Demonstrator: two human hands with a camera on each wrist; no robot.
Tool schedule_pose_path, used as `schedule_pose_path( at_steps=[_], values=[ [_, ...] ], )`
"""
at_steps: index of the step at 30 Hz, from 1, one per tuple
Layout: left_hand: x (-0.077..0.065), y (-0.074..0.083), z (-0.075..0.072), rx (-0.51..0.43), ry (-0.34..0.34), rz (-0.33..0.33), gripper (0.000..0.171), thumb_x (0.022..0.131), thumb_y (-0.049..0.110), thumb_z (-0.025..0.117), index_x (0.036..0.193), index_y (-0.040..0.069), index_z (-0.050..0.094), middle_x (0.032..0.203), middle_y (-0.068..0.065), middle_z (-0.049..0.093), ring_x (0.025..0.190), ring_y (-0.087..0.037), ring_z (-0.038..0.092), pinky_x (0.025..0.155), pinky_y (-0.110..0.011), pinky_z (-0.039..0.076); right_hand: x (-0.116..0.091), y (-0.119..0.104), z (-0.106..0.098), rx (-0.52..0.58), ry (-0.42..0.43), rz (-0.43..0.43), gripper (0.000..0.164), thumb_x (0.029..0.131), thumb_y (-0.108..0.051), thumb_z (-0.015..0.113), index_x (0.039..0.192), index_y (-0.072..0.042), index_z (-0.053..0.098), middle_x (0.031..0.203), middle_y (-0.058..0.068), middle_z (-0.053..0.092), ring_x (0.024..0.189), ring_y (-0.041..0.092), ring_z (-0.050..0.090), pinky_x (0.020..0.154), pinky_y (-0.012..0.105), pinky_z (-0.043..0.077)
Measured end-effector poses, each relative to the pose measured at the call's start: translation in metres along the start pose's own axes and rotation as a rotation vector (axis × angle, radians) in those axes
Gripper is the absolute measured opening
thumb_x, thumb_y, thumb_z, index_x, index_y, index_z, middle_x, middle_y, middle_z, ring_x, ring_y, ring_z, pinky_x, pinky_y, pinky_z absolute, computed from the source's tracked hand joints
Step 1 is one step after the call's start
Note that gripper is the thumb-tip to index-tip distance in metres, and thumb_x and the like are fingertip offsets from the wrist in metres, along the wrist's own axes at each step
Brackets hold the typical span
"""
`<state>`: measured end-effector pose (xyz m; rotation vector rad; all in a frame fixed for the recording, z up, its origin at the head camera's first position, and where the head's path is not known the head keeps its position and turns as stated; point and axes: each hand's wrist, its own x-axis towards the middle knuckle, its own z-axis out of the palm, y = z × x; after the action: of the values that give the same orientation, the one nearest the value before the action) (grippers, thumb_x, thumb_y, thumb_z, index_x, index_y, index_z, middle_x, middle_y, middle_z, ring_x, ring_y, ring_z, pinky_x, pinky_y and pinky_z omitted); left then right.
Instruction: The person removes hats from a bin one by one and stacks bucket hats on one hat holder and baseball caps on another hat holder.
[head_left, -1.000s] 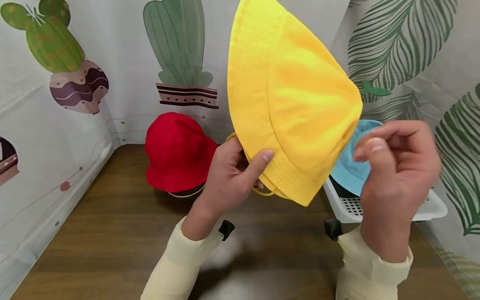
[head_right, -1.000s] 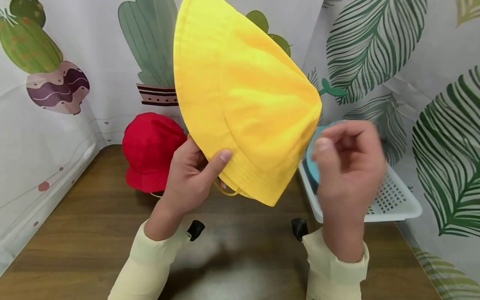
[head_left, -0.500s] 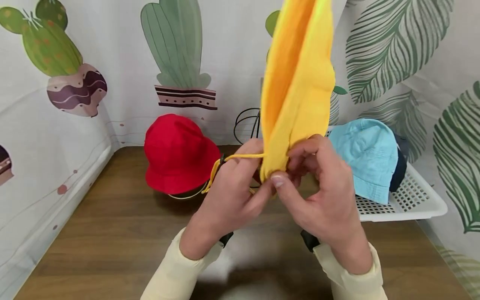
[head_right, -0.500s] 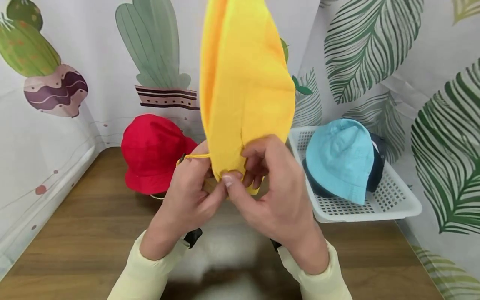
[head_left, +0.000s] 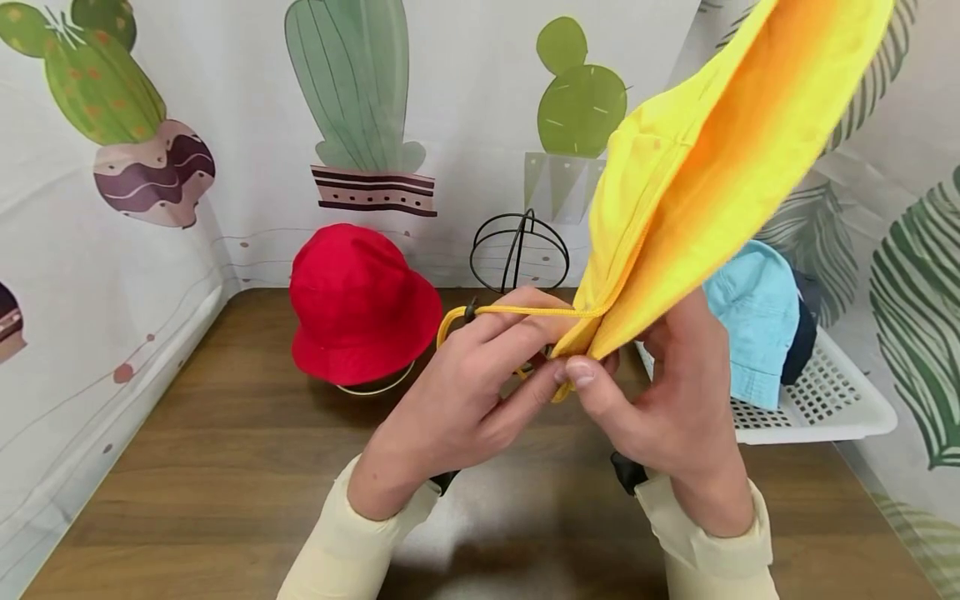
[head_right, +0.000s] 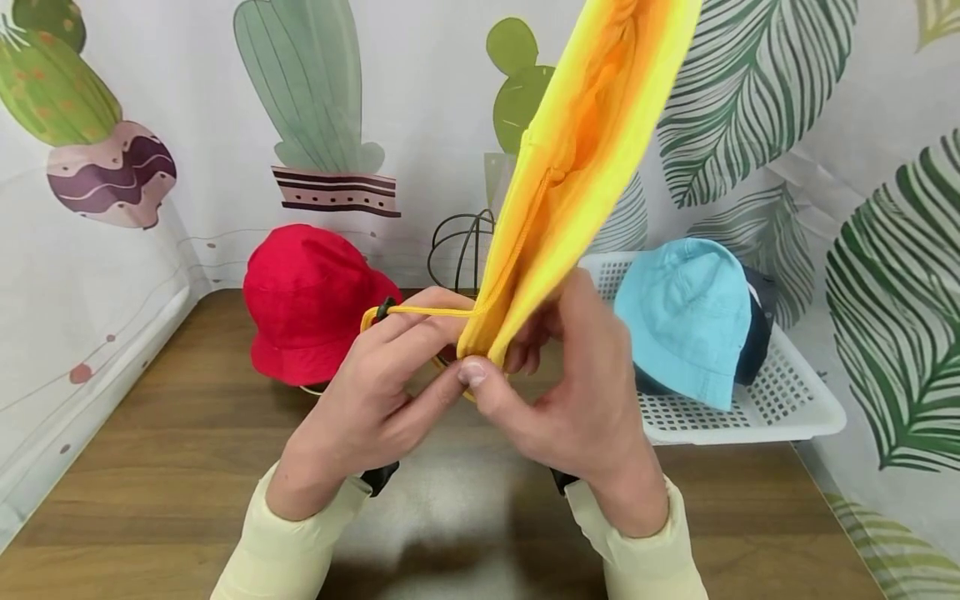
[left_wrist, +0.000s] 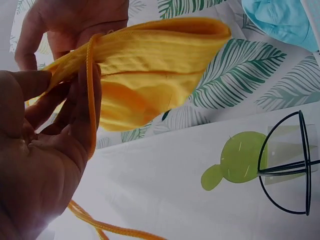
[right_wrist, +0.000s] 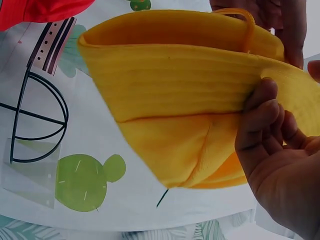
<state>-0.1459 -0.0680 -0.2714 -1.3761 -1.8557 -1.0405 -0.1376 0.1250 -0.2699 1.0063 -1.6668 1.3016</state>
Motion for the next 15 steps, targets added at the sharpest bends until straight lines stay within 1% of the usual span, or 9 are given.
schedule_pose_path(
  at_steps=[2, 4, 5, 7, 9, 12, 15],
  values=[
    [-0.0008, -0.0002, -0.0001, -0.014, 0.016, 0.004, 0.021, 0.099, 0.004, 0.070, 0.120, 0.000, 0.072, 0.121, -0.012, 0.070, 0.121, -0.021, 0.064, 0.098, -0.024, 0.055, 0.0008, -0.0006, 0.0008, -0.005, -0.003, -0.017, 0.061, 0.095, -0.037, 0.074, 0.121, 0.016, 0.056, 0.099, 0.017, 0.064, 0.084, 0.015, 0.062, 0.079, 0.023, 0.053],
    [-0.0011, -0.0008, 0.0001, -0.035, 0.039, 0.008, 0.019, 0.098, 0.002, 0.070, 0.117, -0.001, 0.073, 0.118, -0.012, 0.071, 0.118, -0.022, 0.065, 0.093, -0.025, 0.057, 0.0010, -0.0006, 0.0017, -0.013, -0.005, -0.034, 0.052, 0.094, -0.029, 0.071, 0.118, 0.015, 0.058, 0.097, 0.016, 0.065, 0.089, 0.018, 0.062, 0.081, 0.025, 0.052],
    [-0.0012, -0.0011, 0.0001, -0.044, 0.051, 0.010, 0.019, 0.098, 0.001, 0.070, 0.116, -0.001, 0.073, 0.117, -0.012, 0.071, 0.117, -0.022, 0.066, 0.090, -0.025, 0.057, 0.0009, -0.0003, 0.0020, -0.015, -0.005, -0.043, 0.047, 0.092, -0.024, 0.069, 0.116, 0.015, 0.058, 0.096, 0.016, 0.065, 0.090, 0.020, 0.062, 0.081, 0.026, 0.052],
    [-0.0016, -0.0014, -0.0002, -0.055, 0.070, 0.009, 0.018, 0.097, 0.000, 0.071, 0.114, -0.001, 0.074, 0.114, -0.012, 0.073, 0.114, -0.022, 0.067, 0.086, -0.025, 0.058, 0.0005, 0.0006, 0.0025, -0.012, -0.008, -0.050, 0.038, 0.087, -0.014, 0.064, 0.112, 0.014, 0.058, 0.090, 0.014, 0.062, 0.085, 0.020, 0.060, 0.076, 0.026, 0.049],
    [-0.0021, -0.0018, -0.0012, -0.060, 0.084, 0.004, 0.016, 0.096, -0.001, 0.071, 0.112, -0.001, 0.075, 0.112, -0.012, 0.073, 0.112, -0.022, 0.067, 0.085, -0.025, 0.059, -0.0003, 0.0021, 0.0029, -0.008, -0.008, -0.056, 0.034, 0.084, -0.008, 0.061, 0.109, 0.014, 0.057, 0.086, 0.014, 0.059, 0.081, 0.020, 0.058, 0.073, 0.026, 0.048],
    [-0.0030, -0.0025, -0.0034, -0.069, 0.101, -0.006, 0.016, 0.095, -0.002, 0.072, 0.110, -0.001, 0.075, 0.111, -0.013, 0.074, 0.111, -0.023, 0.068, 0.085, -0.026, 0.059, -0.0018, 0.0042, 0.0025, -0.023, 0.001, -0.064, 0.032, 0.089, -0.010, 0.061, 0.108, 0.014, 0.055, 0.083, 0.014, 0.057, 0.079, 0.021, 0.057, 0.073, 0.025, 0.048],
    [-0.0031, -0.0035, -0.0051, -0.068, 0.120, -0.007, 0.013, 0.093, -0.003, 0.073, 0.106, -0.001, 0.075, 0.109, -0.014, 0.074, 0.109, -0.024, 0.070, 0.083, -0.024, 0.060, -0.0037, 0.0064, 0.0037, -0.050, 0.042, -0.090, 0.035, 0.094, -0.017, 0.064, 0.107, 0.015, 0.057, 0.084, 0.016, 0.059, 0.078, 0.022, 0.058, 0.075, 0.024, 0.049]
  ],
)
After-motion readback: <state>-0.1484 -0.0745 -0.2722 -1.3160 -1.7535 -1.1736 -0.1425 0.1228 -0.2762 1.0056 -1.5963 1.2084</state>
